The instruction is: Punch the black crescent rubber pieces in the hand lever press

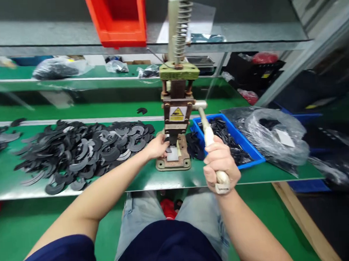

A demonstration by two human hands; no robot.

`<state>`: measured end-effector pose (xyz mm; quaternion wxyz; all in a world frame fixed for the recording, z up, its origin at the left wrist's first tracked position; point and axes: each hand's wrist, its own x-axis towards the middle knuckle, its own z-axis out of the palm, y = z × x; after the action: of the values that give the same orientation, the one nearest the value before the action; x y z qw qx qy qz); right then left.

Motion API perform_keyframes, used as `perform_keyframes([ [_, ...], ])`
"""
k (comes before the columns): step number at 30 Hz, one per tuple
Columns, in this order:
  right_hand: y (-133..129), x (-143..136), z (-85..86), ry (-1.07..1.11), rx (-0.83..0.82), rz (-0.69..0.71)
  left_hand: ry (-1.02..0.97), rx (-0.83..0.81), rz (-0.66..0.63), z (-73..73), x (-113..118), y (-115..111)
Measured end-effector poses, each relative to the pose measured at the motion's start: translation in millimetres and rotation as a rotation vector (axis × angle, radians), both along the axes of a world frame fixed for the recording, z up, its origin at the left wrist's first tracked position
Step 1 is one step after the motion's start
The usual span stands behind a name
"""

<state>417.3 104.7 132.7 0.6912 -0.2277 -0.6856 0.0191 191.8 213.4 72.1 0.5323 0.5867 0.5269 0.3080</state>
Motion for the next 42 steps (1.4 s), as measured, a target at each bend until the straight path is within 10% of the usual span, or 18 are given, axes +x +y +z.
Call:
perform_keyframes([
  [4,2.4,3.3,0.4,-0.028,-0.012,-0.034,0.093,0.177,-0.062,-1.0,-28.1,-28.2],
  [9,4.2,0.3,0.2,-0.001,0.001,-0.057,0.638,0.589,0.187,3.3,-131.7,-57.7],
  [16,5.7,-4.1,1.1,0.035,0.015,-0.062,1.290,0.497,0.140,-1.1,-232.0,-66.9],
  [27,3.0,-1.4,2.9,-0.008,-0.013,-0.077,1.282,0.532,0.007,3.6,-241.1,-51.9],
  [33,4.4,-3.9,2.0,0.025,-0.006,-0.088,1.158,0.722,0.240,26.8,-242.4,-57.1],
  [37,4.6,-5.0,2.2,0.023,0.011,-0.075,0.814,0.664,0.390,32.1,-213.5,-73.2],
  [42,2.4,-5.6,2.3,0.026,-0.005,-0.081,0.207,0.358,0.301,3.8,-141.6,-78.0],
])
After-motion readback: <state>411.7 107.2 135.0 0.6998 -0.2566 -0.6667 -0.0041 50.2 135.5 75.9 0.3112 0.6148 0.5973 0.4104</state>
